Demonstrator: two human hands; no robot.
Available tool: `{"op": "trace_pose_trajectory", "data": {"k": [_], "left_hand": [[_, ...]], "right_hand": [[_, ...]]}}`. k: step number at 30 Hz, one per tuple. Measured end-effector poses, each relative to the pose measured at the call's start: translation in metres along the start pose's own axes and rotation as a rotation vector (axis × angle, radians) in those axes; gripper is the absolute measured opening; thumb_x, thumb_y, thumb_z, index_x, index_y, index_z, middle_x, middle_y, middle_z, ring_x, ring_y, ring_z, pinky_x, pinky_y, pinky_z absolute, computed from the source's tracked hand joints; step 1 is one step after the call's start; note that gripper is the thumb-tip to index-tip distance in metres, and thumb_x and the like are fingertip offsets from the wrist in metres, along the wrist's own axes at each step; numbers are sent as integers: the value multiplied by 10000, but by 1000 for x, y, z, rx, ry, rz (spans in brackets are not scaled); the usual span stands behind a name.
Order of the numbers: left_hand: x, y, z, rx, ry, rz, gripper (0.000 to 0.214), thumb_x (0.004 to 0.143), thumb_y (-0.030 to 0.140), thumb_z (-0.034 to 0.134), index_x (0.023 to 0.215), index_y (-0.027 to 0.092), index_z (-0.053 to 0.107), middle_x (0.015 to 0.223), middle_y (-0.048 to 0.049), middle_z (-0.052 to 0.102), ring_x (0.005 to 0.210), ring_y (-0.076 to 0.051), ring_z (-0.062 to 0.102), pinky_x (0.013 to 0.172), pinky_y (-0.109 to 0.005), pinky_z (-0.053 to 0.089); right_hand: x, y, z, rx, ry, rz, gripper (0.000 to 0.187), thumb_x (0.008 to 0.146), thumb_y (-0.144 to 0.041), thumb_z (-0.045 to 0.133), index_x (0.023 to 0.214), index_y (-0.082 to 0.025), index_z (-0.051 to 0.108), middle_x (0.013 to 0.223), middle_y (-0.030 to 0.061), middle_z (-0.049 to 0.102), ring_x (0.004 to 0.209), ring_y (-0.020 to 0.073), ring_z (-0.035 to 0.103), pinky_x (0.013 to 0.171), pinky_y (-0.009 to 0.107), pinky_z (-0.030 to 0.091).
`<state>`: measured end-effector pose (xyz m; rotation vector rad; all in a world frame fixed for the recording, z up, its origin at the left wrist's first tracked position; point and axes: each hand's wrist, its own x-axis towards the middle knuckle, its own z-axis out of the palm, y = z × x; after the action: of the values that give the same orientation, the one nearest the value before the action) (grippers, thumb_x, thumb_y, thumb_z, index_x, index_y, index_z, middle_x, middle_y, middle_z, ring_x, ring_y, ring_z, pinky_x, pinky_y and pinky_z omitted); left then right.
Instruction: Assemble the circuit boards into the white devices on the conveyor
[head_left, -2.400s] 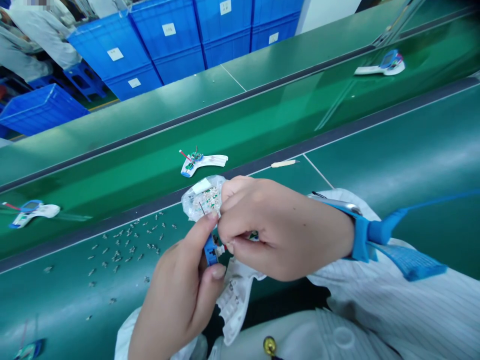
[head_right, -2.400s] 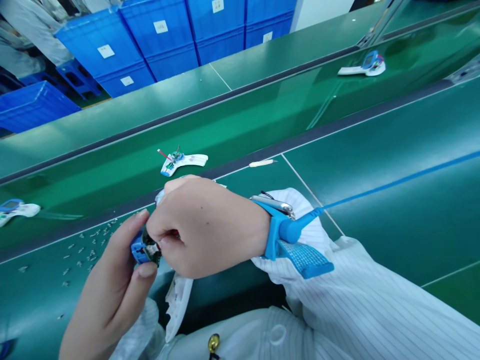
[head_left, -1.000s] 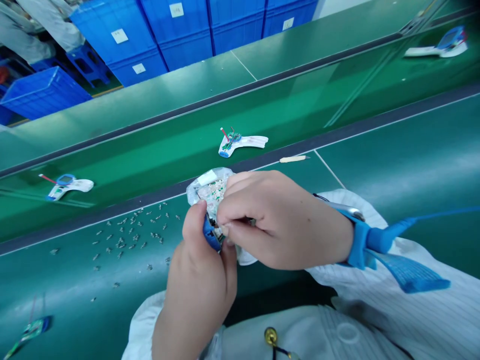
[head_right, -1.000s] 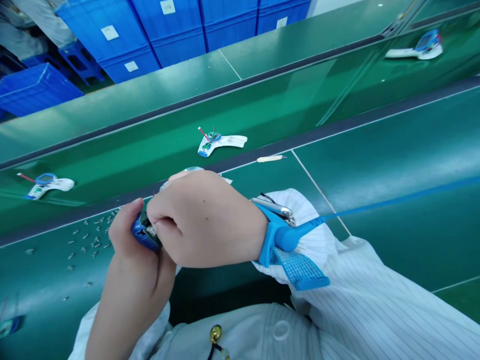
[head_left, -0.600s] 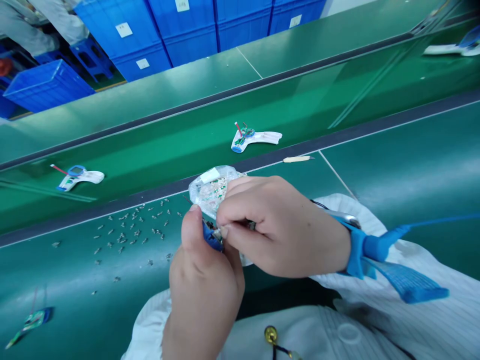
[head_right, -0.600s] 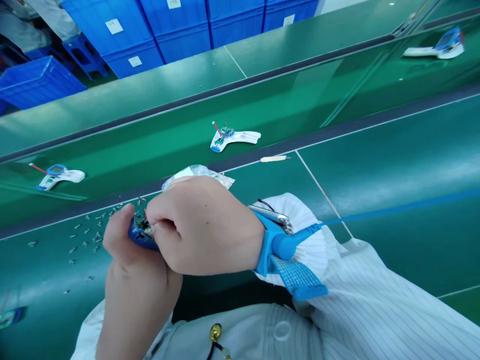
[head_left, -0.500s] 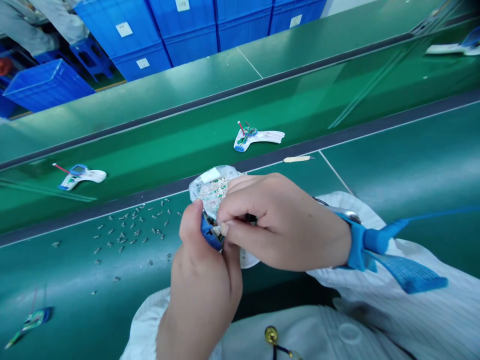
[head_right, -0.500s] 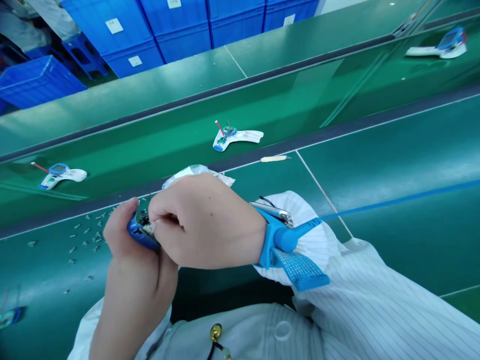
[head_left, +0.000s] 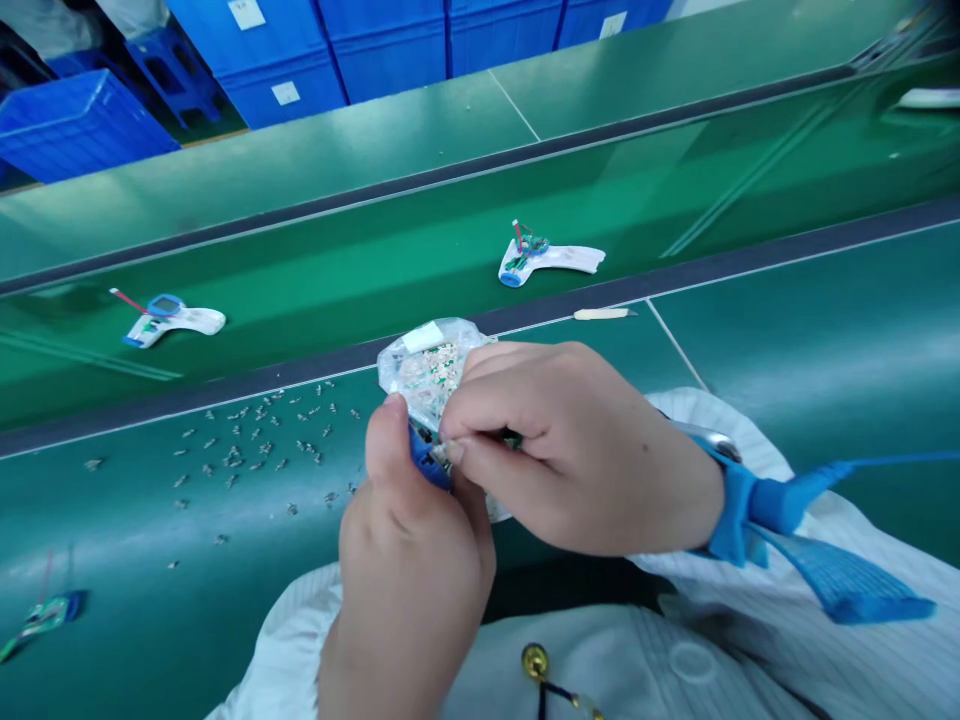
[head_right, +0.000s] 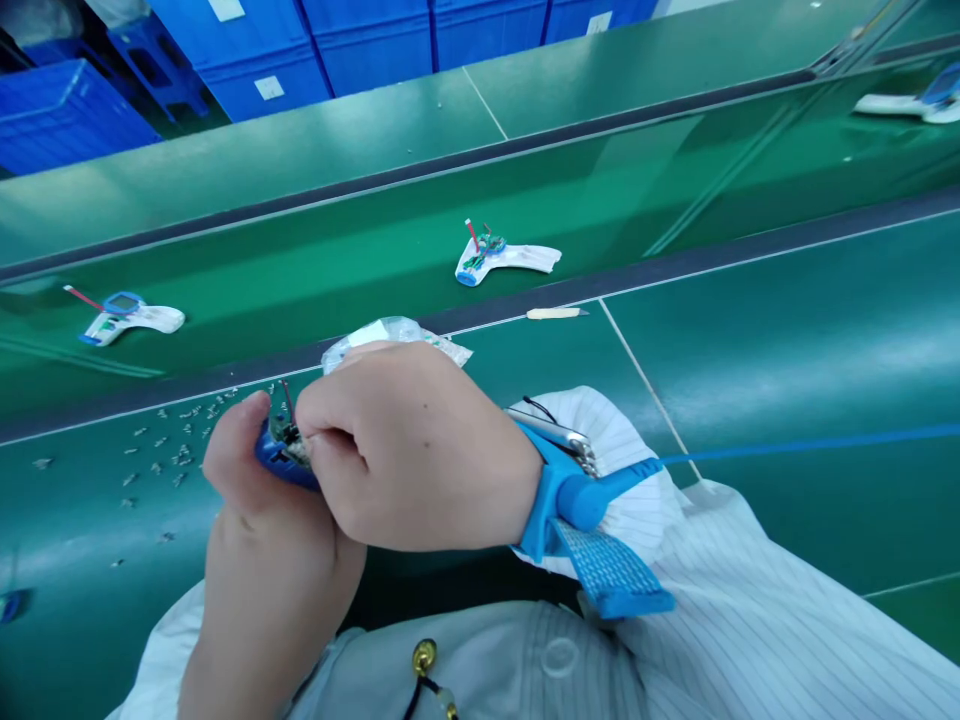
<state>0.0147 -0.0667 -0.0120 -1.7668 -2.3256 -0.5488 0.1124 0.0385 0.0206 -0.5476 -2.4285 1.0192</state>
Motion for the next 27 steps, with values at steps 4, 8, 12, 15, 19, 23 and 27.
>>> {"op": "trace_pose_trajectory", "data": {"k": [4,8,12,15,19,23,27], "left_hand": [[7,-5,-1,-94,-79,7,597,821,217,497,1323,91,199,607,-34,614,423,-244,610,369,-272,395],[15,-20,-10,-569,-307,23,513,904,235,414,1364,232,189,722,-5,614,495,-153,609,402,-224,463],[16,-33,-19,-909,-458,-42,462,953,292,390,1392,358,263,872,-13,574,615,-112,583,538,-227,543],[15,-35,-20,-997,-464,-78,455,956,297,392,1393,383,299,841,-7,564,602,-115,570,511,-224,545],[13,-31,-14,-902,-316,-48,479,928,252,455,1375,357,318,908,-11,580,632,-106,612,548,-211,564],[11,-26,-5,-743,-140,-39,520,888,197,495,1364,298,313,979,-26,601,641,-94,632,571,-202,569],[10,-24,0,-671,-31,-16,579,870,169,502,1395,263,278,1045,-52,604,679,-97,651,550,-177,562]], "right_hand": [[3,2,-1,-19,15,23,266,735,-45,500,488,-143,498,507,-19,483,572,91,427,540,257,276],[7,6,-5,32,2,81,238,724,-35,562,514,-143,594,515,-33,529,539,72,459,497,241,277],[8,8,-12,93,-18,86,216,747,-59,588,558,-143,650,538,-34,562,534,63,496,481,209,321],[7,8,-15,137,-30,84,227,752,-65,594,547,-147,648,532,-39,561,513,55,494,467,187,343],[6,6,-11,145,49,25,276,759,-40,582,511,-151,632,601,-32,630,590,64,542,523,176,387],[6,3,0,100,229,36,258,746,-5,575,538,-143,640,533,-47,605,579,59,508,587,189,390],[5,1,10,85,331,61,187,766,-50,578,644,-147,680,530,-52,589,626,79,501,647,217,396]]}}
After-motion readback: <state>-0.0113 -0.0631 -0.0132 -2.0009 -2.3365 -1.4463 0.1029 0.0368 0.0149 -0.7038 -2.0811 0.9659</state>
